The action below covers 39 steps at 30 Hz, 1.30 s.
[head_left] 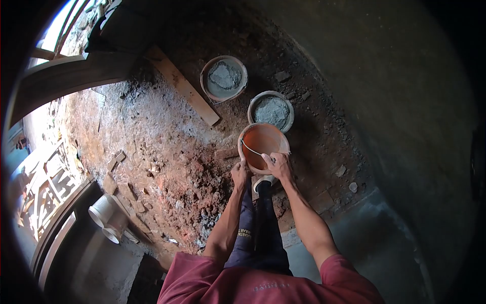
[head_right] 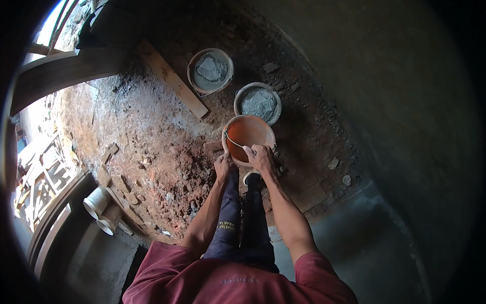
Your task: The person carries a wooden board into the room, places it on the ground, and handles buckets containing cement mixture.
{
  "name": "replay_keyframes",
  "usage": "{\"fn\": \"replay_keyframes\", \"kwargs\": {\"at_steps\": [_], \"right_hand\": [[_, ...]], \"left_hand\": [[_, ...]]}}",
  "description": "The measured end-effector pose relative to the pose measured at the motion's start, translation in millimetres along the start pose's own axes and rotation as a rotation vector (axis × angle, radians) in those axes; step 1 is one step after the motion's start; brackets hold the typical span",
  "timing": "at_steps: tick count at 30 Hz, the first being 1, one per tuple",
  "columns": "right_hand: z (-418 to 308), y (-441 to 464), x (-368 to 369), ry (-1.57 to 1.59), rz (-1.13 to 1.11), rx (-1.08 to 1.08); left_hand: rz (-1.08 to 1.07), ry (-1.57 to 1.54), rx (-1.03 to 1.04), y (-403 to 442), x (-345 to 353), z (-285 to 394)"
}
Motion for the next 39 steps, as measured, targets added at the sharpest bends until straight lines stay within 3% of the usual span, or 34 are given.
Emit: {"fn": "replay_keyframes", "kwargs": {"at_steps": [20, 22, 29, 31, 32, 35, 39], "right_hand": [[-2.6, -1.5, -9.5, -0.04, 0.008, -0.021], [-1.7, -6.5, -9.9, -0.025, 0.025, -0.039], [-12.6, -67.2, -36.1, 0.003, 0.002, 0.009], [-16.8, -94.2, -52.7, 0.07, 0.05, 0.04], [-17.5, -108.6, -59.2, 0.07, 0.05, 0.03], [-24.1, -151.5, -88.4, 0.118, 0.172, 0.039], [-15.2, -209.8, -132.5, 0.018, 0.265, 0.304]], "left_hand": [[0.02, 0.006, -0.051, -8.3, 7.3, 2.7], [0.07, 0.178, 0.041, -1.0, 2.4, -9.1], [-0.008, 0.258, 0.06, -26.9, -4.6, -30.7], [-0.134, 0.334, 0.206, -42.3, -5.8, -26.4], [-0.185, 0.468, 0.171, -48.7, -8.9, -26.2], [-0.263, 0.494, 0.226, -71.3, -3.6, -22.6], [-0.214, 0.579, 0.44, -96.3, -19.5, -9.1]]}}
Point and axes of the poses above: each hand's wrist, its own y-axis towards the middle knuckle, its own x-axis out of the palm, z = x × y, the point moved 2 cm from there along y, towards the middle knuckle, and after that the axes turned 12 degrees about y, right-handed, at the moved point
